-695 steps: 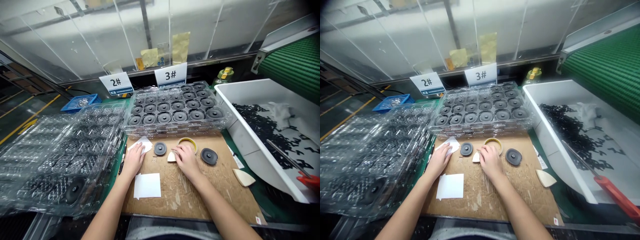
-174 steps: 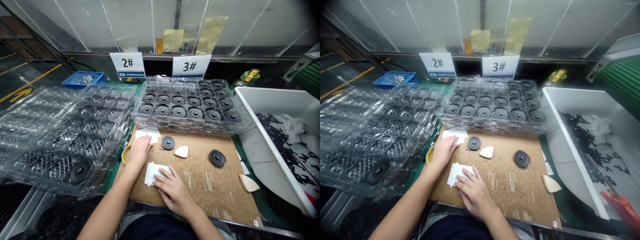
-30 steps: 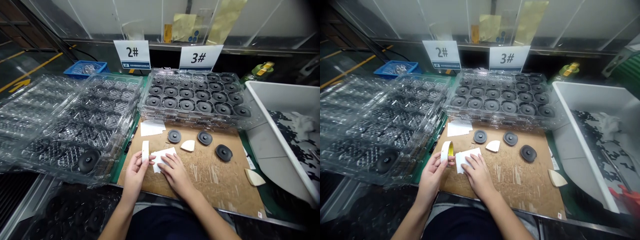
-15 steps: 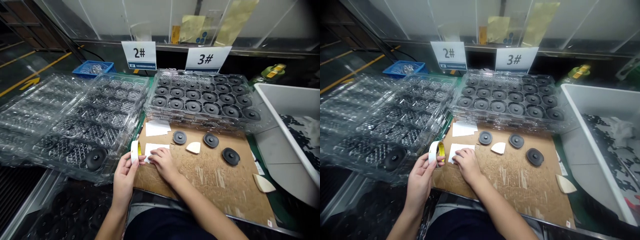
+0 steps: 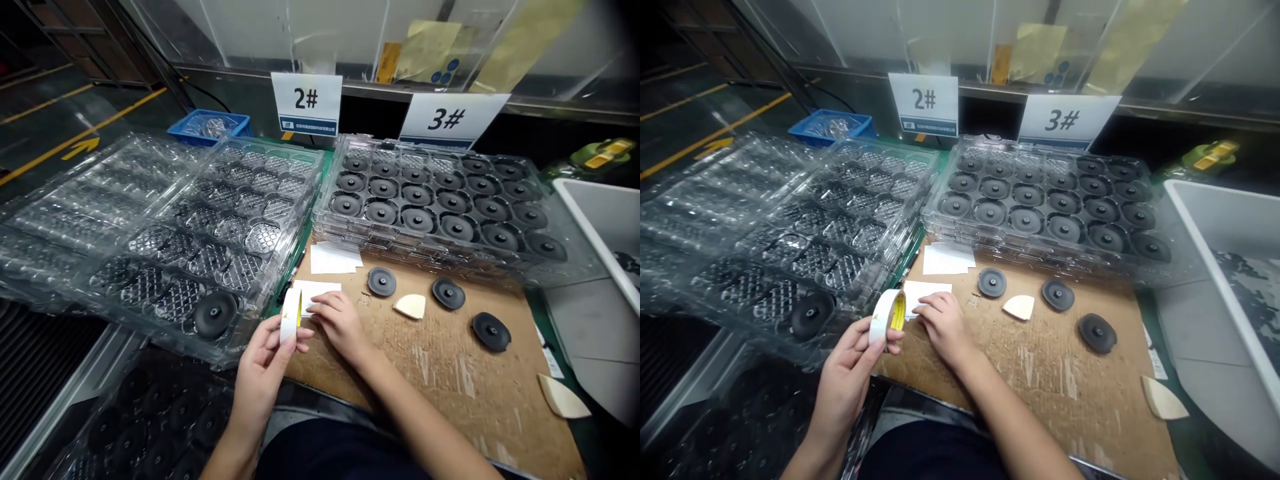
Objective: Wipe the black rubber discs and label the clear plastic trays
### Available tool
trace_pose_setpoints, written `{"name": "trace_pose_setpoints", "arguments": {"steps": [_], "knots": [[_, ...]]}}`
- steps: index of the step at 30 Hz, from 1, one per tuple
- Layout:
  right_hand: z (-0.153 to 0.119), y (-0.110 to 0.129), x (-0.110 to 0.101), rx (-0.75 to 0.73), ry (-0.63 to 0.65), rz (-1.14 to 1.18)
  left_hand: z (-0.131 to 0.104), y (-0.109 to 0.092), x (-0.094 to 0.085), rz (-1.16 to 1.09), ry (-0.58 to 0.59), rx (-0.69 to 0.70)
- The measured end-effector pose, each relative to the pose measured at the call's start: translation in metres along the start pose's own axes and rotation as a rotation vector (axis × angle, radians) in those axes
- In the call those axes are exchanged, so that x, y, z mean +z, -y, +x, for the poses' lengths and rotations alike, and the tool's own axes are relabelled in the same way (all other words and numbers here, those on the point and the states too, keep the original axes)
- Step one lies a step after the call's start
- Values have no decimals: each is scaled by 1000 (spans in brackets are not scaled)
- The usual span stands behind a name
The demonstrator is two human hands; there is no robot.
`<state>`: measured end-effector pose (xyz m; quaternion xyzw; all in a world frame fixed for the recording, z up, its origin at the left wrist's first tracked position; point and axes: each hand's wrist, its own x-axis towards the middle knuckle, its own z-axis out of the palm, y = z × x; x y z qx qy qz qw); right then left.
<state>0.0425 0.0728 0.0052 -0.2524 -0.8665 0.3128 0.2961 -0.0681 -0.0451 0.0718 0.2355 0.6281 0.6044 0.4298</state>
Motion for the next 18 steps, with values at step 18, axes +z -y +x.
{"name": "trace_pose_setpoints", "arguments": {"steps": [18], "knots": [[-33, 62, -71, 136, -177, 72, -12, -1, 30, 327, 250, 104]]}}
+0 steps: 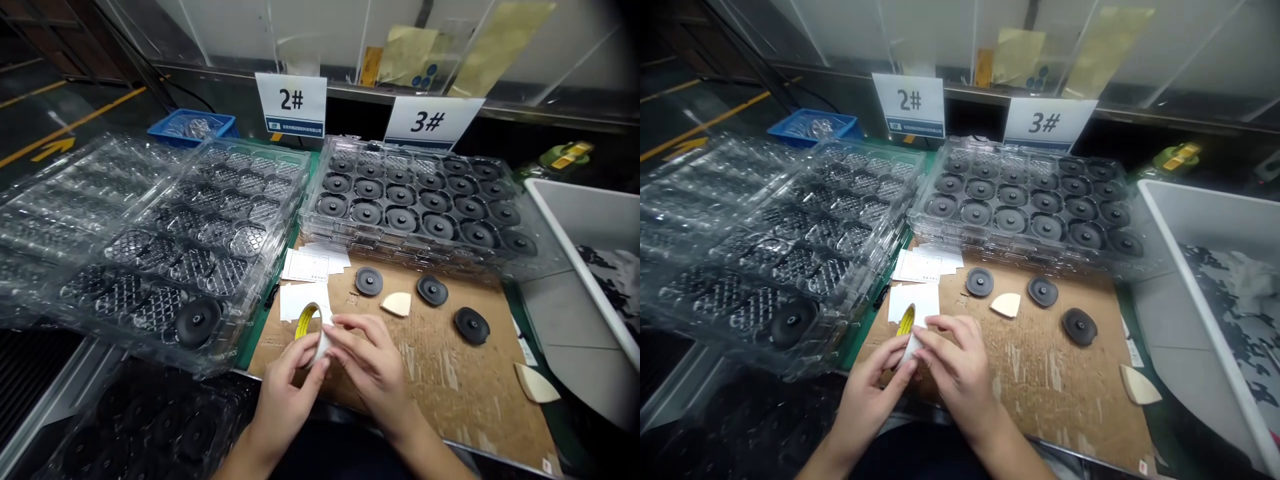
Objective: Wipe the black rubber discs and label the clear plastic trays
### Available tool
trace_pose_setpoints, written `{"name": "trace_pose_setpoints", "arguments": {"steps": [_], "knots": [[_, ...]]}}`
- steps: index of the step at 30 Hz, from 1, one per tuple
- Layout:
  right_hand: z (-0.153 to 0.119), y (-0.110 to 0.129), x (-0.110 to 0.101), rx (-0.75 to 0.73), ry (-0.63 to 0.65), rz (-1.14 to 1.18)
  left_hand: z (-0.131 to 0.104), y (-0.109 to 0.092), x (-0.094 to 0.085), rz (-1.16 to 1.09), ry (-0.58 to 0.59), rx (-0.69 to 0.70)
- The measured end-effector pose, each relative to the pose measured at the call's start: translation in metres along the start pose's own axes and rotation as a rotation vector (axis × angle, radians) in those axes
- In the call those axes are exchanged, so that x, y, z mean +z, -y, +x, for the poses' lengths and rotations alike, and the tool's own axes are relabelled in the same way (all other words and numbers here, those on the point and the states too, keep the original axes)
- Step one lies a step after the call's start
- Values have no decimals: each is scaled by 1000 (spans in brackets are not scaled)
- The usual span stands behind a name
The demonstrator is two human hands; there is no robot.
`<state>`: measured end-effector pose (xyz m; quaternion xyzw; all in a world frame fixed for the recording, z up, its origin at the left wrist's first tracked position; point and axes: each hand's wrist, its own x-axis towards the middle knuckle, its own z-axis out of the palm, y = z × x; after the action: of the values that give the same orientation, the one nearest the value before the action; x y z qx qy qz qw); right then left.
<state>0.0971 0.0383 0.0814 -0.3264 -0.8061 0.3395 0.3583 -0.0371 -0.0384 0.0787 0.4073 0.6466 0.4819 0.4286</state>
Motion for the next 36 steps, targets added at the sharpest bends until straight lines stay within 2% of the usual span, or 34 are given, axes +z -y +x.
{"name": "trace_pose_setpoints", "arguments": {"steps": [7, 13, 19, 21, 27, 36], "knots": [[-13, 3, -10, -1, -82, 43, -3, 1, 11, 128, 20, 49], [-26, 6, -31, 85, -87, 136, 6, -2, 17, 420, 166, 136], [-37, -8, -48, 368, -299, 235, 8, -13, 28, 290, 395, 108], [-39, -9, -53, 426, -319, 223, 7, -18, 32, 265, 431, 106], [-44, -10, -64, 391, -247, 158, 8, -25, 41, 332, 428, 124], [-45, -18, -66, 451, -301, 234, 5, -32, 48, 357, 489, 184]]}}
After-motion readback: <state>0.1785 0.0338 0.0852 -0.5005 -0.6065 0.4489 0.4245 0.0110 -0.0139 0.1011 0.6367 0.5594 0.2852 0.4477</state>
